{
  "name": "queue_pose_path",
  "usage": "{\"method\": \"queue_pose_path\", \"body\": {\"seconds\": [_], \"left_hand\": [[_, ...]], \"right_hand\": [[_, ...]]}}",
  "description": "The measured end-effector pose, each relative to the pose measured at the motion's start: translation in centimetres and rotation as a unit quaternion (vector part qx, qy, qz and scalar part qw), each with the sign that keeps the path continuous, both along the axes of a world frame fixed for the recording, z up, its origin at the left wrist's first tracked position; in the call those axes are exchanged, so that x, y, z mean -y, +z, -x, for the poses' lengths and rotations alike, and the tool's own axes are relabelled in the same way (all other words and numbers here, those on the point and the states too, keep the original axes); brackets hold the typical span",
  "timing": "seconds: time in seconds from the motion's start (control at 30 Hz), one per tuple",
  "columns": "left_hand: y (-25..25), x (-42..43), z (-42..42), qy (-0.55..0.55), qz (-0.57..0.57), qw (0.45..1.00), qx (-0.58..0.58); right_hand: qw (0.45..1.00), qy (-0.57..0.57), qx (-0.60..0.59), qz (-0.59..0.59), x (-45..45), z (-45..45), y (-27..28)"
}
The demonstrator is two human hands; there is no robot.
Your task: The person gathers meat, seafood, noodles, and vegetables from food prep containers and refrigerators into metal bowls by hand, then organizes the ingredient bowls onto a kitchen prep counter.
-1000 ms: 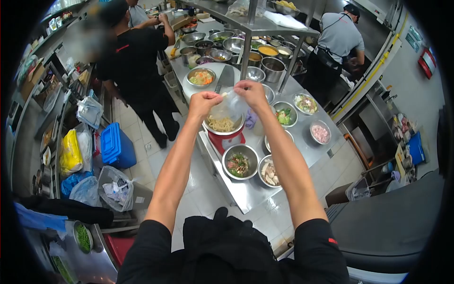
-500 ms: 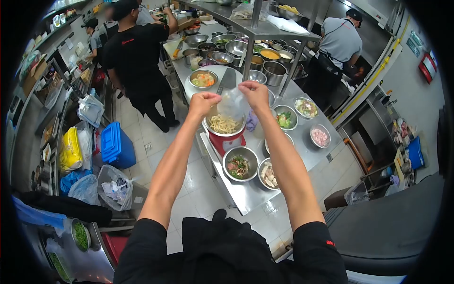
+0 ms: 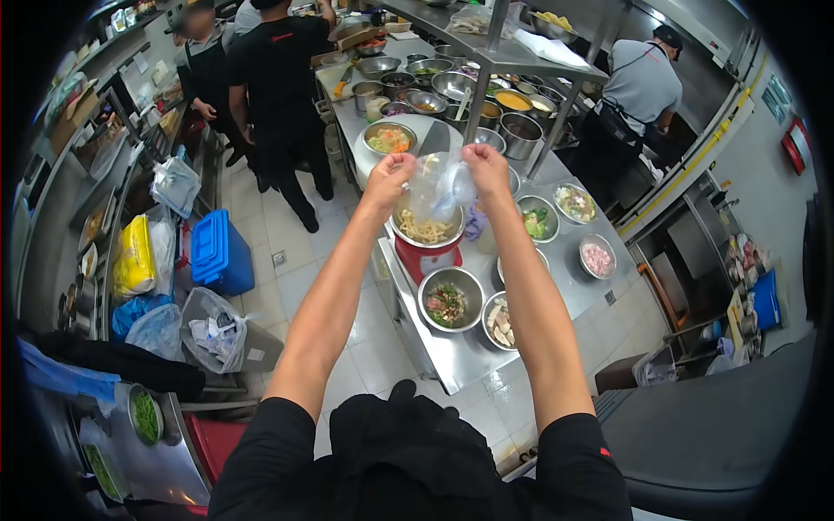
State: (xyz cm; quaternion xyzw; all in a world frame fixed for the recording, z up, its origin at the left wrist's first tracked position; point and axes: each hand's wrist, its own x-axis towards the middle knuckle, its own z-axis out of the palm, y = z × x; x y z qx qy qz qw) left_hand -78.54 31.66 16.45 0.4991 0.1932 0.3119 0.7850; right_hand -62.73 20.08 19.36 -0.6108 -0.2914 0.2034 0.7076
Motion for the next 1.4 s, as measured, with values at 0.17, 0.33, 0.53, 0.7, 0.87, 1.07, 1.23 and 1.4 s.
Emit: {"method": "queue_pose_path", "body": {"seconds": [0.17,0.33,0.53,0.7,0.87,1.07,1.23,1.4], "left_hand": [[0.5,2.5,0.6,0.018,-0.114,0.987,0.116],[-6.0,3.6,11.1,0.184,0.167,0.958,0.14],[-31.0,8.4,32.1,0.358,0.519,0.766,0.128],[-29.7,1.6,48.4,0.503,0.428,0.722,0.204],[-22.7,-5.3,45.8,0.559,0.341,0.742,-0.142],[-17.9,-1.0,19.0,0.231,0.072,0.954,-0.179],[-12.8,0.1,4.8,0.085,-0.104,0.954,-0.266],[-16.4,-9.6,-0.3,-0.002,-0.151,0.925,-0.349]], "right_hand": [[0.988,0.138,-0.06,-0.038,-2.2,2.7,-0.5],[0.99,0.142,-0.021,0.012,2.7,6.7,1.0],[0.974,0.181,-0.1,0.089,11.4,7.6,-5.6],[0.961,0.207,-0.048,0.176,15.0,8.5,-6.3],[0.966,0.163,-0.012,0.203,17.7,8.8,-4.8],[0.972,0.091,-0.104,0.19,26.3,10.2,-7.5],[0.967,-0.065,-0.032,0.244,38.3,14.4,-12.3],[0.901,-0.301,-0.144,0.277,52.2,22.3,-20.7]]}}
